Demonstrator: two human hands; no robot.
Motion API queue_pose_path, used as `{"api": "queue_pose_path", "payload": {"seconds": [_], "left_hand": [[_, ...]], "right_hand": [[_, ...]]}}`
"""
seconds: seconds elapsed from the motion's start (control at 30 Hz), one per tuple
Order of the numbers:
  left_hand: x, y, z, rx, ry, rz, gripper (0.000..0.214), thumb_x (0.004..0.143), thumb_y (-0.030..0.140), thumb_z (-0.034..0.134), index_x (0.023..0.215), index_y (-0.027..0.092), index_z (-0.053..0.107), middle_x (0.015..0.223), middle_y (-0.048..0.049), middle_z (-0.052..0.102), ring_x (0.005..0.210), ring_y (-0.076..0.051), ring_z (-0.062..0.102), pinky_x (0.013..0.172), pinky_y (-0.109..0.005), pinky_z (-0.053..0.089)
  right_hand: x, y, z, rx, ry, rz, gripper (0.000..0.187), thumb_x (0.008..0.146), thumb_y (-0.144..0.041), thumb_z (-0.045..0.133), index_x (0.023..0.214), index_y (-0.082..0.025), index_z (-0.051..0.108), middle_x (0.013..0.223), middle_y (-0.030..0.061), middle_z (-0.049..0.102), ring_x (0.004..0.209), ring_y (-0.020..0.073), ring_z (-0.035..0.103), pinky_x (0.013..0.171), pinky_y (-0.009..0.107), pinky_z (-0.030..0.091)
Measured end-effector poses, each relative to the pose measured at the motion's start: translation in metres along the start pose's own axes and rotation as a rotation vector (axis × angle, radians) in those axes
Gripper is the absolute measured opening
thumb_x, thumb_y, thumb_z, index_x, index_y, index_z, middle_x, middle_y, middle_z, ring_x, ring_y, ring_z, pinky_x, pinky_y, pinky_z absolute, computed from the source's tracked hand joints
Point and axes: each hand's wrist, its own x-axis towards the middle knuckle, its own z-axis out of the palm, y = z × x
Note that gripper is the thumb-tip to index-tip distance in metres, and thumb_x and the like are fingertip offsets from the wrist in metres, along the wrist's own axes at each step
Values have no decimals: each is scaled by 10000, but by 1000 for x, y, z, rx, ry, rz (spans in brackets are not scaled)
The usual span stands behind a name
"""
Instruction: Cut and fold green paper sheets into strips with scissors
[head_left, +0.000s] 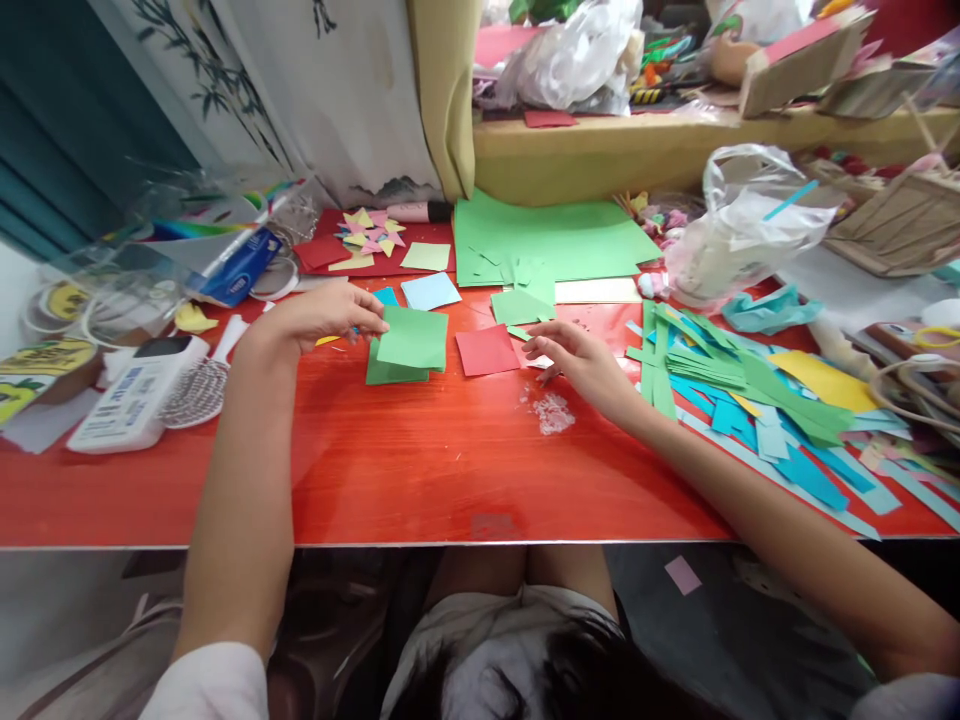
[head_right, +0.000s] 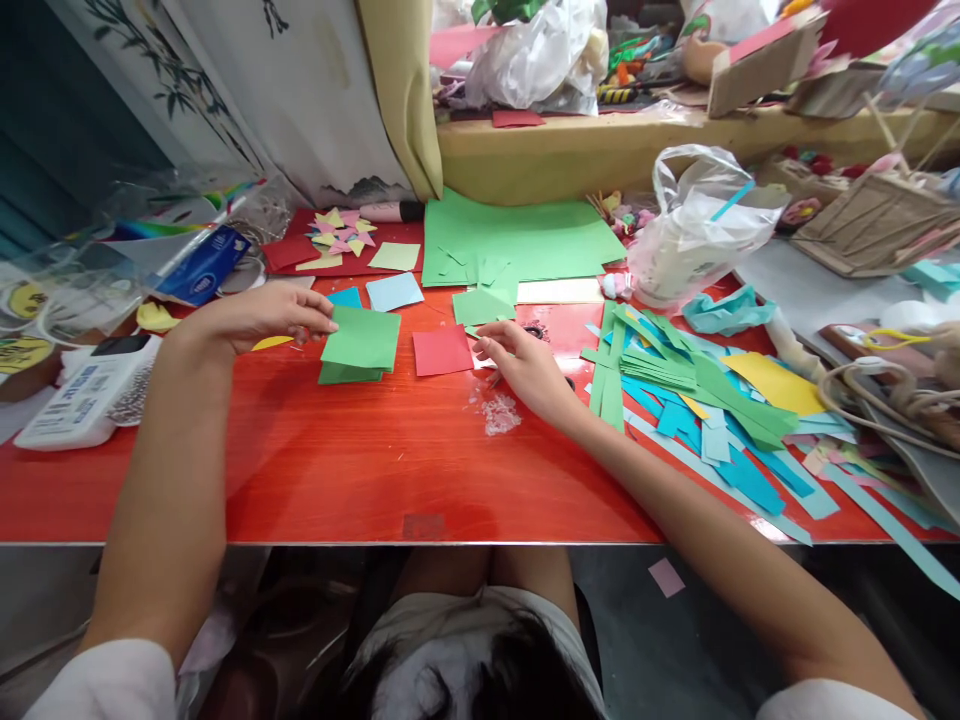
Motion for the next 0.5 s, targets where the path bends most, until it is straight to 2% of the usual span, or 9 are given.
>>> {"api": "queue_pose_path", "payload": {"seconds": [0.13,0.23,0.3,0.37,0.43,0.5], "left_hand": [[7,-7,5,381,-79,-256,102,554,243,597,503,155,582,566,-57,592,556,-164,550,547,-280,400],[9,-7,9,556,-120,-329,117,569,256,572,538,147,601,614,-92,629,559,-188,570,550,-297,407],[8,-5,9,635,-77,-311,226,614,330,571,691,136,659,687,-107,654,615,-216,600,574,-306,417],[5,-3,8,684,-33,-240,443,647,414,565,966,123,663,855,-128,676,732,-249,625,627,-313,433],[3,-2,9,692,-56,-130,657,658,472,551,1212,120,547,1130,-147,620,926,-271,610,731,-313,448],[2,-2,11,697,-132,-35,788,656,512,537,1335,127,421,1343,-147,474,1121,-282,524,851,-310,430]], "right_hand": [[-2,-2,3,-72,-23,-38,250,869,-397,500,989,-191,574,940,63,642,894,179,610,645,293,528],[-3,-2,5,-81,-29,-31,250,867,-392,500,995,-191,575,941,62,636,885,175,607,652,292,524],[-3,-1,6,-80,-31,-20,242,865,-382,503,991,-189,574,937,60,636,858,169,610,652,295,521],[-2,1,7,-92,-30,-21,225,868,-368,500,984,-189,573,927,54,639,823,159,611,663,300,516],[-2,2,7,-111,-23,-37,207,874,-351,492,976,-192,576,908,44,639,800,149,607,682,304,510],[-3,2,8,-125,-17,-57,195,878,-340,486,970,-195,579,887,36,635,797,145,601,693,303,506]]}}
